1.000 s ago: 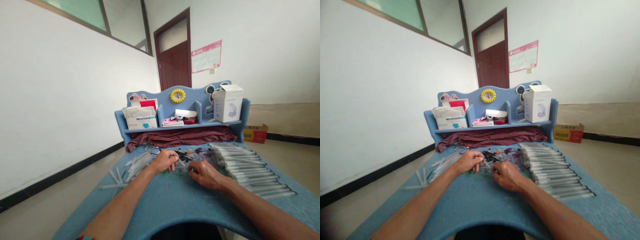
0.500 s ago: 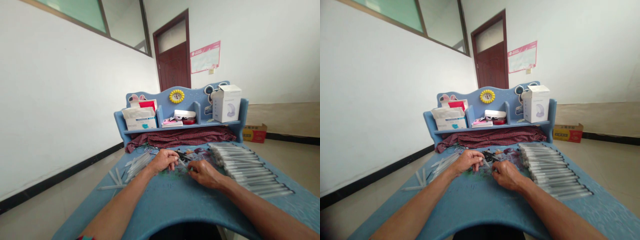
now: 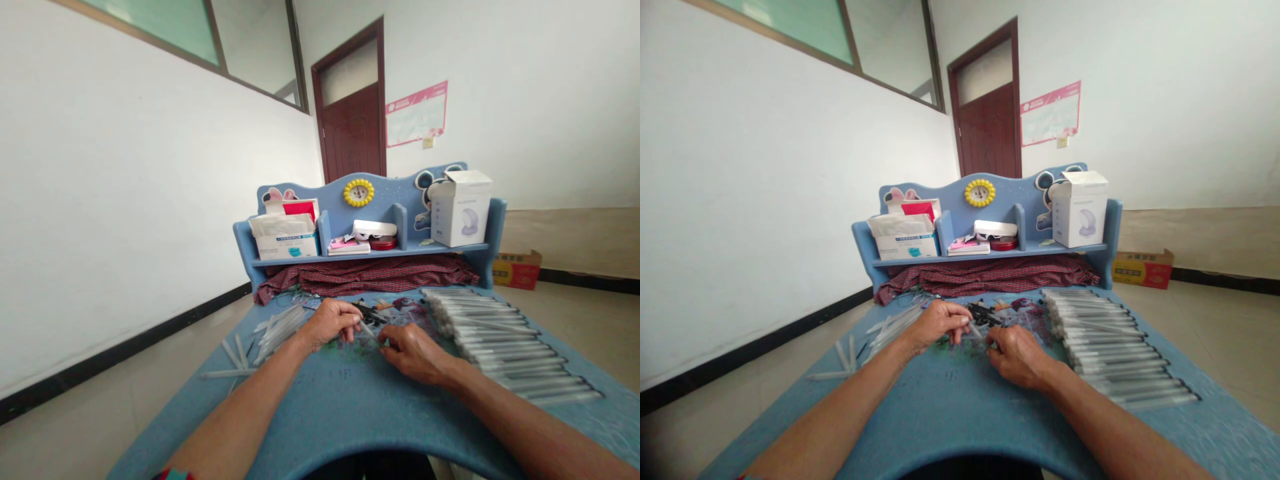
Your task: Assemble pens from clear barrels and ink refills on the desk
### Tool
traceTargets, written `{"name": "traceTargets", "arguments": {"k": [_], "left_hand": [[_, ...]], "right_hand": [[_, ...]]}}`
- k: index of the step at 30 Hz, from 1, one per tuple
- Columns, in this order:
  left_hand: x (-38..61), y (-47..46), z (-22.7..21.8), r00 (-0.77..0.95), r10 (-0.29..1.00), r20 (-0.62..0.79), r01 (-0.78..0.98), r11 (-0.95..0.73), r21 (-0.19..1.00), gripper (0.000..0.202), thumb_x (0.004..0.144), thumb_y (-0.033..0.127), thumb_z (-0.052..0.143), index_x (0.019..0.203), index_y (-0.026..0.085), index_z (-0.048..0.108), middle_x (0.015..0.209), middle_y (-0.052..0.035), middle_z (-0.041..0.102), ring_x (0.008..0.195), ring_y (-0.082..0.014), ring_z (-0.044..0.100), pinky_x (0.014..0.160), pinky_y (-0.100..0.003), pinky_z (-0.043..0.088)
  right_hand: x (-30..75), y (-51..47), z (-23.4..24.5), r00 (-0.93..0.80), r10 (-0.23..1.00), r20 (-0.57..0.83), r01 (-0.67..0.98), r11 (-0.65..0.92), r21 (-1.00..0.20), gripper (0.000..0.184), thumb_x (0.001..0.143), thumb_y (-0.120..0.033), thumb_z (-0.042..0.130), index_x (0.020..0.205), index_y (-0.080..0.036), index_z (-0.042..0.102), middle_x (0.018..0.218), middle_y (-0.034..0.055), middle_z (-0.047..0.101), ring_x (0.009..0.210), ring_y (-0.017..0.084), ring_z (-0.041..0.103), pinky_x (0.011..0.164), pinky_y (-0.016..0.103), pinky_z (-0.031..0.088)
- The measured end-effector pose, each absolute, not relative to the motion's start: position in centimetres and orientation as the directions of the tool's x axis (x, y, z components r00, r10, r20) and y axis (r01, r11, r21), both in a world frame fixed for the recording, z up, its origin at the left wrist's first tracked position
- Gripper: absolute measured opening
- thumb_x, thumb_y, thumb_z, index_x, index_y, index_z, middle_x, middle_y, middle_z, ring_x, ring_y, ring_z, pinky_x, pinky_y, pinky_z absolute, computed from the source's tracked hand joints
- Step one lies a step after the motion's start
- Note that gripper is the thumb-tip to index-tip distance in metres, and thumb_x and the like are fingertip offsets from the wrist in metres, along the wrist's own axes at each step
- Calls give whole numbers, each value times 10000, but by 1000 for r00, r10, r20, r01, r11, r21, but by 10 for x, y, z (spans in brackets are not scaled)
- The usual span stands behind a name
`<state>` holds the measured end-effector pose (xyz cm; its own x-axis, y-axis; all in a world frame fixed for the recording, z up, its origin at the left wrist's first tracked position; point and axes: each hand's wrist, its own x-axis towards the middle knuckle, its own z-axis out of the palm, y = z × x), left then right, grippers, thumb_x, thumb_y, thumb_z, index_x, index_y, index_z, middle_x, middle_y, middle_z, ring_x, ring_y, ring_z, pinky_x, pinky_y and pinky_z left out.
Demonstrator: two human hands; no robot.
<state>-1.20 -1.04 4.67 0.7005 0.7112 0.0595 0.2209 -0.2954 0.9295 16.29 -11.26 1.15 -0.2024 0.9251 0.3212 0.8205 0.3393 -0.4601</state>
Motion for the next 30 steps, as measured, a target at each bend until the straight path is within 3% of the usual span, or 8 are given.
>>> {"name": "traceTargets", "arguments": {"k": [30], "left_hand": [[-7, -4, 34, 718, 694, 49, 257, -330, 908, 140, 715, 190, 535, 803, 96, 590, 601, -15, 629, 400, -81, 555, 372, -159, 384]], "right_hand": [[166, -112, 10, -197, 931, 308, 839, 322, -438, 158, 754, -234, 480, 788, -169, 620, 542, -14, 513, 488, 85, 419, 485, 201, 255]]}}
